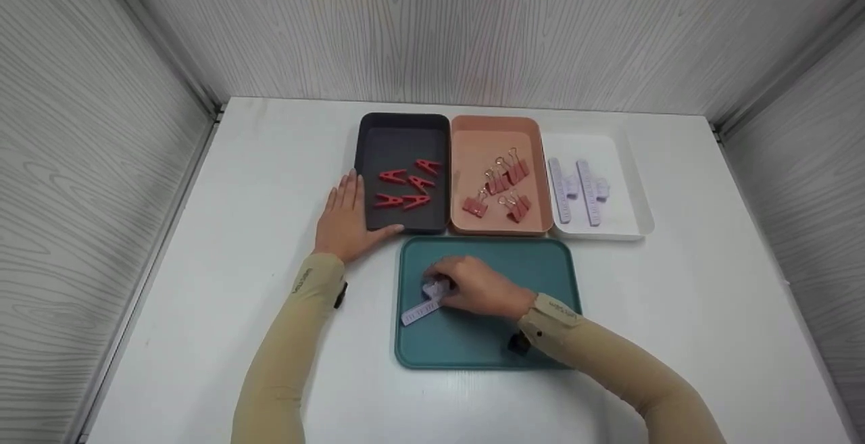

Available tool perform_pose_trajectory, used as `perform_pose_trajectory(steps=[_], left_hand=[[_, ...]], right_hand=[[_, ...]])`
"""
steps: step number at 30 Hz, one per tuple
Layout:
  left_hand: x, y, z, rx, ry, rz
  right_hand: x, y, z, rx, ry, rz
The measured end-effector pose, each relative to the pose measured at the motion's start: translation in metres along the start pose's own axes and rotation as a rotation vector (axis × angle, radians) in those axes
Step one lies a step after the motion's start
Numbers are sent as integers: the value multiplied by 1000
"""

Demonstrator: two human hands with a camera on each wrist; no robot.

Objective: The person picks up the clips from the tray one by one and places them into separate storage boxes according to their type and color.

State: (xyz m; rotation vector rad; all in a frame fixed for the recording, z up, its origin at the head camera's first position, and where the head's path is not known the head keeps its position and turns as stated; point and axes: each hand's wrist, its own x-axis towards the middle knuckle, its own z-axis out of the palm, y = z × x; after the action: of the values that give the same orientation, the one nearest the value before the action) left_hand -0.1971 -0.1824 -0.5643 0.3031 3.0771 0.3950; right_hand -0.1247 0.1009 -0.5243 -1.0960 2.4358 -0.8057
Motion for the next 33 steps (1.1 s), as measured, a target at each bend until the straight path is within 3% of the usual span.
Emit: perform_pose_trajectory(steps=[13,33], left_hand=[[0,1,-1,10,-15,-4],[0,2,-4,-3,-38,-14]], right_hand=[[-4,-8,-10,-2,-53,-28],[-10,-6,-17,94,-6,-30]])
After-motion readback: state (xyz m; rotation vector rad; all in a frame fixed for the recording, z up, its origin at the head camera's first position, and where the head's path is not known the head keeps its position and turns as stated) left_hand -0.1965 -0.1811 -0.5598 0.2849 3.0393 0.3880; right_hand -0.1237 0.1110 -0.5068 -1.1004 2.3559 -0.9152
